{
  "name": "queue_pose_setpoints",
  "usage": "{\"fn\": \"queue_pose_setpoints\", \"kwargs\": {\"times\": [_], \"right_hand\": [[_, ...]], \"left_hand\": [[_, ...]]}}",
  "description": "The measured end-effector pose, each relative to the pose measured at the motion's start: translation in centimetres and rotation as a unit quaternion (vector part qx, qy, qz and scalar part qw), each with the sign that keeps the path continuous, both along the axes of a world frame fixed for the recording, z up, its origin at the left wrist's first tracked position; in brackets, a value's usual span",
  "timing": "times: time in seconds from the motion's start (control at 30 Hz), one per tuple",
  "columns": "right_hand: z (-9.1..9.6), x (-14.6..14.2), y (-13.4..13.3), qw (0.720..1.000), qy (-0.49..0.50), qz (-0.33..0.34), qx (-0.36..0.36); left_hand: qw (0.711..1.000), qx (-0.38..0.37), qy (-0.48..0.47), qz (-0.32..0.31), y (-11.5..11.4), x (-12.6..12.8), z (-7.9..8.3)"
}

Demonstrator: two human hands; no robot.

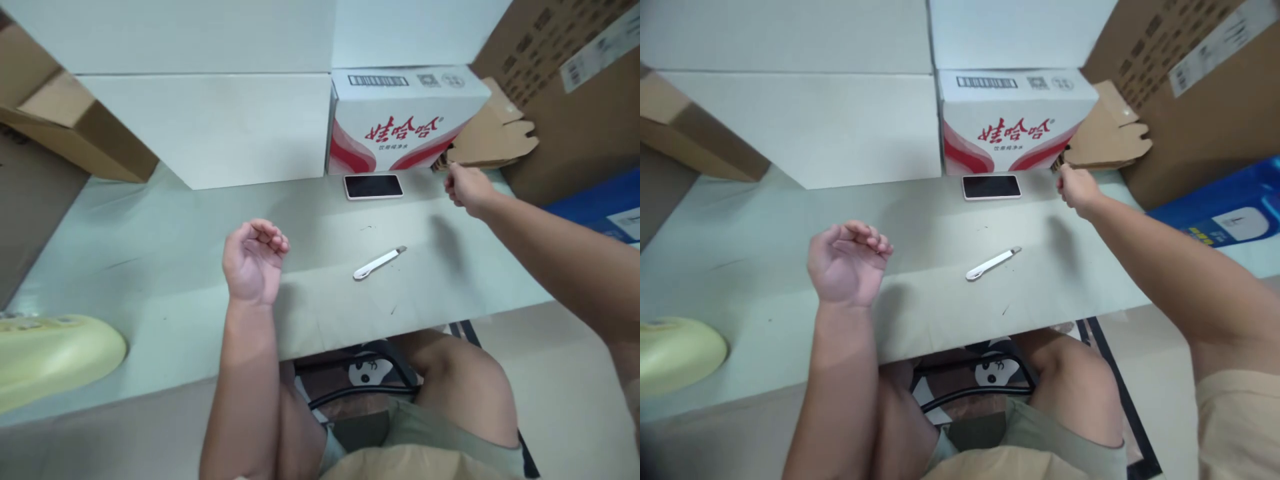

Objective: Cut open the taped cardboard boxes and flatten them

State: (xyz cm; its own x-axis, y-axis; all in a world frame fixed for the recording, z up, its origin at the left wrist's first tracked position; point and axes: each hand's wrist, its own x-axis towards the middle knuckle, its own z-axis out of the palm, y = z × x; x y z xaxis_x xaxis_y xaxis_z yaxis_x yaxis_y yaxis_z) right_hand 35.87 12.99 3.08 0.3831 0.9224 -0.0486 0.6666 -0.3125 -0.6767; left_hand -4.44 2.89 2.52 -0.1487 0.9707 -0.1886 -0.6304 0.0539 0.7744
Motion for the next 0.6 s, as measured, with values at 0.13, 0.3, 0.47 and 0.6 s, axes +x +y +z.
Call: {"fn": "queue_pose_setpoints", "kwargs": {"times": [0.13, 0.3, 0.47, 0.6], "right_hand": [[1.9, -8.0, -0.1, 0.998, 0.014, 0.051, -0.041], [4.0, -22.2, -1.1, 0.951, -0.044, 0.298, -0.064], [4.9, -37.4, -0.3, 0.847, -0.099, 0.522, 0.004], [4.2, -48.8, 3.6, 0.831, -0.098, 0.536, 0.114]], "left_hand": [[0.998, 0.018, -0.045, 0.031, -1.3, -2.2, 0.8], [0.991, 0.024, -0.100, 0.089, -3.0, -6.1, 1.5], [0.979, 0.044, -0.162, 0.116, -3.9, -9.0, 1.1], [0.975, 0.029, -0.184, 0.125, -3.9, -11.0, 0.8]]}}
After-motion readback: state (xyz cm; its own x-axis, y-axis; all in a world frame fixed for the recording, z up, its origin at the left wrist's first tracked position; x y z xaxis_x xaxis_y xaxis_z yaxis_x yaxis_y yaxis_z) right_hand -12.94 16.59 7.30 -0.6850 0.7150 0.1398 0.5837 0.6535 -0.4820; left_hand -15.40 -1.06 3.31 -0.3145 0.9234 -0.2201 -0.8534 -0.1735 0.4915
